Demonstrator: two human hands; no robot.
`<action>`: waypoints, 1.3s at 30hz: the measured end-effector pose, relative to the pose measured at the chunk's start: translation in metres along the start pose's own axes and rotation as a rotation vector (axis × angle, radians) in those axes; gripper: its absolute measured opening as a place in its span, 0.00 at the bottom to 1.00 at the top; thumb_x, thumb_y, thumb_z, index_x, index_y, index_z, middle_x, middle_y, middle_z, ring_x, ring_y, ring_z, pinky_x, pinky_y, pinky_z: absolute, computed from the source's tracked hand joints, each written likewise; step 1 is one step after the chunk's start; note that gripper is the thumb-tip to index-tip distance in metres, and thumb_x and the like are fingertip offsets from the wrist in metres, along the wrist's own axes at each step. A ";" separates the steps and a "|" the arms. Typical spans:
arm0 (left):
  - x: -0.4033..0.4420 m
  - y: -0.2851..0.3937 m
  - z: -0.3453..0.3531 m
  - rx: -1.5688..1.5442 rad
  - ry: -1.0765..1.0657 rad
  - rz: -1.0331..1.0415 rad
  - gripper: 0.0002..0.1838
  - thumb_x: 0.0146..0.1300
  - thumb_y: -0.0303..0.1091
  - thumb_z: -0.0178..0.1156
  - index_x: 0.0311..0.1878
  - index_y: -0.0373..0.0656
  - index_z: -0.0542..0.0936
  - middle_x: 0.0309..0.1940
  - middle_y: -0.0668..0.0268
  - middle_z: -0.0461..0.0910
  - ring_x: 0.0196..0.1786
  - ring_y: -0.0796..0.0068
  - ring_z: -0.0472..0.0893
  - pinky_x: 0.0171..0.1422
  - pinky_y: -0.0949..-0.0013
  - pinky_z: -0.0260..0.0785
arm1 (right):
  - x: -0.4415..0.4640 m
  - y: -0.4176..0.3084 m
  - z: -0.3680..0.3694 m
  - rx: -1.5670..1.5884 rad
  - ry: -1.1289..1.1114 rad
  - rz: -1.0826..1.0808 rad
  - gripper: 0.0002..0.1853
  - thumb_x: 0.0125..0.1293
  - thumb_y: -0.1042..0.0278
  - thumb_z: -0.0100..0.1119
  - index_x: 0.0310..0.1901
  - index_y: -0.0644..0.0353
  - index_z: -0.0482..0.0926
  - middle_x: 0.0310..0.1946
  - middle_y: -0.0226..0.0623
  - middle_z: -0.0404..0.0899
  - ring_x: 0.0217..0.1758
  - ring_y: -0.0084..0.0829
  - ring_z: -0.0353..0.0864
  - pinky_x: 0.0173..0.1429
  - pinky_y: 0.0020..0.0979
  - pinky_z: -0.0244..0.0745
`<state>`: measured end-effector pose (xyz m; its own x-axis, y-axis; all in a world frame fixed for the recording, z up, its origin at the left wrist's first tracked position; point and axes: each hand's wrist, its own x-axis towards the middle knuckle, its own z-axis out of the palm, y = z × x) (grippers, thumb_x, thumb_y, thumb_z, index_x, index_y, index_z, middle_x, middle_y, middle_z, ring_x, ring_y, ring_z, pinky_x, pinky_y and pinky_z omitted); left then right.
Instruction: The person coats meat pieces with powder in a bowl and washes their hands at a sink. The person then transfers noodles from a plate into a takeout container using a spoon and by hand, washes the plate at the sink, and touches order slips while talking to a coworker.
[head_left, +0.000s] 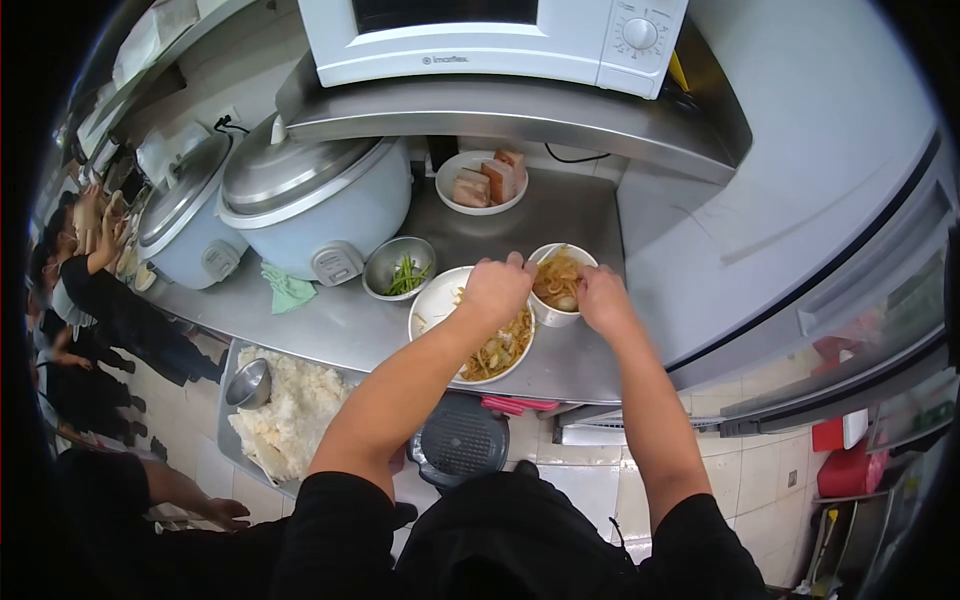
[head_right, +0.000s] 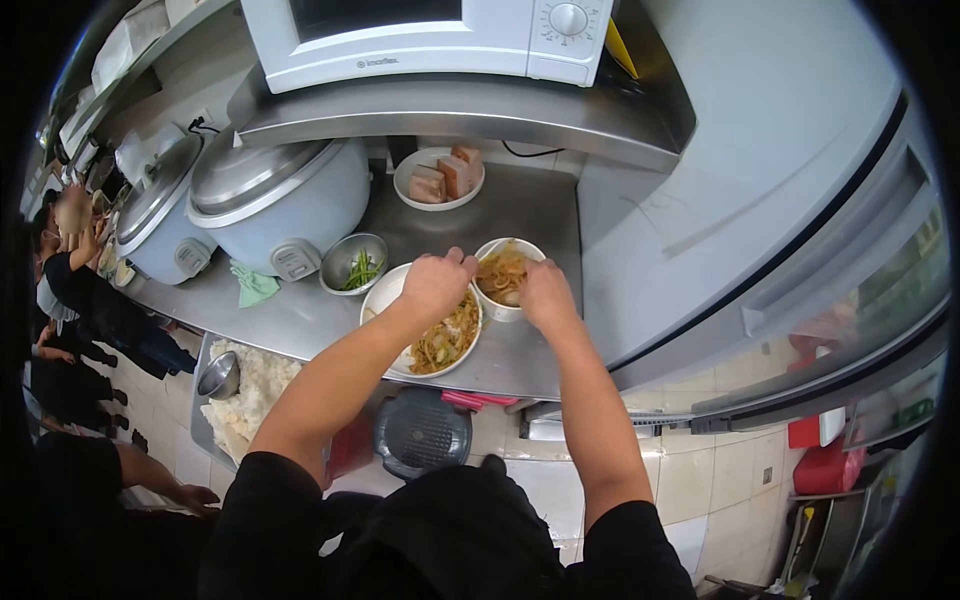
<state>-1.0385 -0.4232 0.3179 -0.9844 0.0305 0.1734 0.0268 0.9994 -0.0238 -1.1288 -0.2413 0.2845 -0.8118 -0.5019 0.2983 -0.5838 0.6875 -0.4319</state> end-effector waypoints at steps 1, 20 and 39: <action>-0.002 0.003 -0.003 0.003 0.026 -0.003 0.09 0.59 0.32 0.56 0.43 0.51 0.78 0.34 0.62 0.78 0.38 0.61 0.85 0.49 0.55 0.75 | -0.005 0.003 -0.001 0.064 0.023 0.033 0.07 0.58 0.73 0.61 0.38 0.63 0.79 0.39 0.54 0.79 0.41 0.52 0.81 0.48 0.47 0.76; -0.095 -0.072 0.044 0.072 -0.011 -0.292 0.11 0.62 0.32 0.52 0.44 0.52 0.82 0.43 0.64 0.83 0.48 0.68 0.84 0.55 0.54 0.67 | -0.097 -0.060 0.044 0.473 -0.370 0.202 0.39 0.54 0.67 0.72 0.67 0.58 0.66 0.44 0.44 0.77 0.38 0.33 0.81 0.44 0.36 0.79; -0.170 -0.092 0.008 0.036 -0.232 -0.381 0.20 0.62 0.32 0.54 0.58 0.53 0.79 0.40 0.62 0.79 0.46 0.59 0.81 0.51 0.51 0.69 | -0.088 -0.067 0.035 0.155 -0.335 0.033 0.36 0.53 0.62 0.72 0.62 0.67 0.69 0.55 0.52 0.68 0.57 0.52 0.76 0.60 0.44 0.74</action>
<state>-0.8754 -0.5203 0.2825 -0.9358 -0.3491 -0.0493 -0.3477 0.9369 -0.0359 -1.0182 -0.2615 0.2571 -0.7666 -0.6421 -0.0020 -0.5277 0.6317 -0.5680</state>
